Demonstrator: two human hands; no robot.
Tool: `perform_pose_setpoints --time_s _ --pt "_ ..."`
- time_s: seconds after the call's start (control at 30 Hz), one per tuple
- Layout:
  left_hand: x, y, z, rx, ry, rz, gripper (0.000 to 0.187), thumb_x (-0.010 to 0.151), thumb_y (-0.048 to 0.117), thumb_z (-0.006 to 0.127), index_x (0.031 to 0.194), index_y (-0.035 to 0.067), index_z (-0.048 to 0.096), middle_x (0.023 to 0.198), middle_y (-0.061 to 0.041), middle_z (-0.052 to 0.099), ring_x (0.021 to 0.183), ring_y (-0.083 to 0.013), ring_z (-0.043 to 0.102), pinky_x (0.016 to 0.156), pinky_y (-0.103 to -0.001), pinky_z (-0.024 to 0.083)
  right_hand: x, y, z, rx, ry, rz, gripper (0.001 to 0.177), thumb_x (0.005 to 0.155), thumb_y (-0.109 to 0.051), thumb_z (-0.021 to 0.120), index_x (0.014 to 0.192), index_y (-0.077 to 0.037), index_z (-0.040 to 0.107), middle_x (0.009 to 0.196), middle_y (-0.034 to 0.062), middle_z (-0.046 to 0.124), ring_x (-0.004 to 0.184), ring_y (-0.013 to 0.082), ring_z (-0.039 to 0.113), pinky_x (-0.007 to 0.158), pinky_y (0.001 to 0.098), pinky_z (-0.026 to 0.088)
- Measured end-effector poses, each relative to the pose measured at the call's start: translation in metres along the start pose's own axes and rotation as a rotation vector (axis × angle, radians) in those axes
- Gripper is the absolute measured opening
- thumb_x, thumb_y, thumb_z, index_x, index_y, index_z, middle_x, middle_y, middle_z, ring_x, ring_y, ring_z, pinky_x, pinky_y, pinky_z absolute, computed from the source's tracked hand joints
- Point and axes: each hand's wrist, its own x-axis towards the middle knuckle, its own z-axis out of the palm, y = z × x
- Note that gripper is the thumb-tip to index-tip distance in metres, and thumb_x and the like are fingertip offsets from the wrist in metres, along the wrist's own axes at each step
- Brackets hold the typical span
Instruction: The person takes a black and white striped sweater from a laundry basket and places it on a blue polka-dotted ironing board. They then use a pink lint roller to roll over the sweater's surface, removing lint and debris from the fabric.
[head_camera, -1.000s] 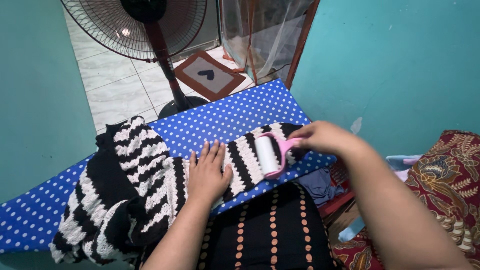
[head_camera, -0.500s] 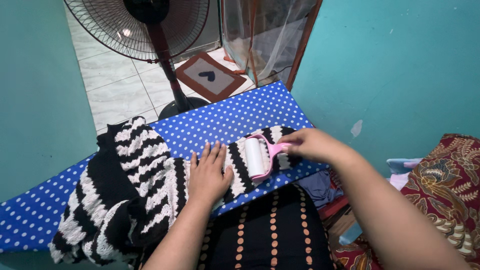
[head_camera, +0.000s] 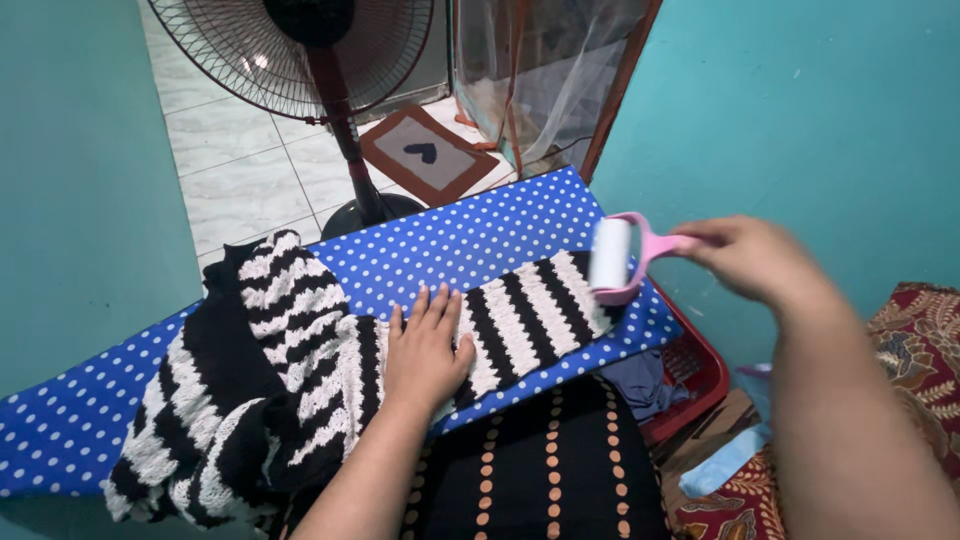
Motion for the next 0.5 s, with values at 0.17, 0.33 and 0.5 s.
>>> perform_pose_setpoints --time_s 0.17,0.33,0.5 --pt "0.001 0.001 0.0 -0.01 0.003 -0.005 0.067 0.091 0.041 0.049 0.153 0.016 0.042 0.161 -0.006 0.037 0.151 -0.0264 0.026 0.123 -0.053 0.01 0.002 -0.037 0.095 0.049 -0.13 -0.399 0.041 0.09 -0.046 0.067 0.124 -0.026 0.075 0.104 0.0107 0.078 0.097 0.025 0.071 0.086 0.0394 0.055" --pt "0.0 0.001 -0.001 -0.009 -0.004 0.003 0.066 0.092 0.042 0.049 0.152 0.016 0.042 0.161 -0.006 0.037 0.152 -0.0261 0.025 0.122 -0.053 0.01 -0.003 -0.057 0.117 -0.014 -0.102 -0.395 0.04 0.091 -0.047 0.067 0.125 -0.028 0.075 0.104 0.0106 0.075 0.095 0.026 0.072 0.085 0.0386 0.055" --pt "0.001 0.001 -0.001 -0.012 0.004 0.007 0.067 0.091 0.04 0.049 0.153 0.016 0.04 0.16 -0.006 0.037 0.151 -0.0262 0.024 0.122 -0.052 0.009 -0.003 -0.038 0.072 -0.064 -0.215 -0.137 0.041 0.088 -0.045 0.069 0.126 -0.03 0.074 0.107 0.0072 0.081 0.095 0.0231 0.077 0.086 0.0387 0.057"
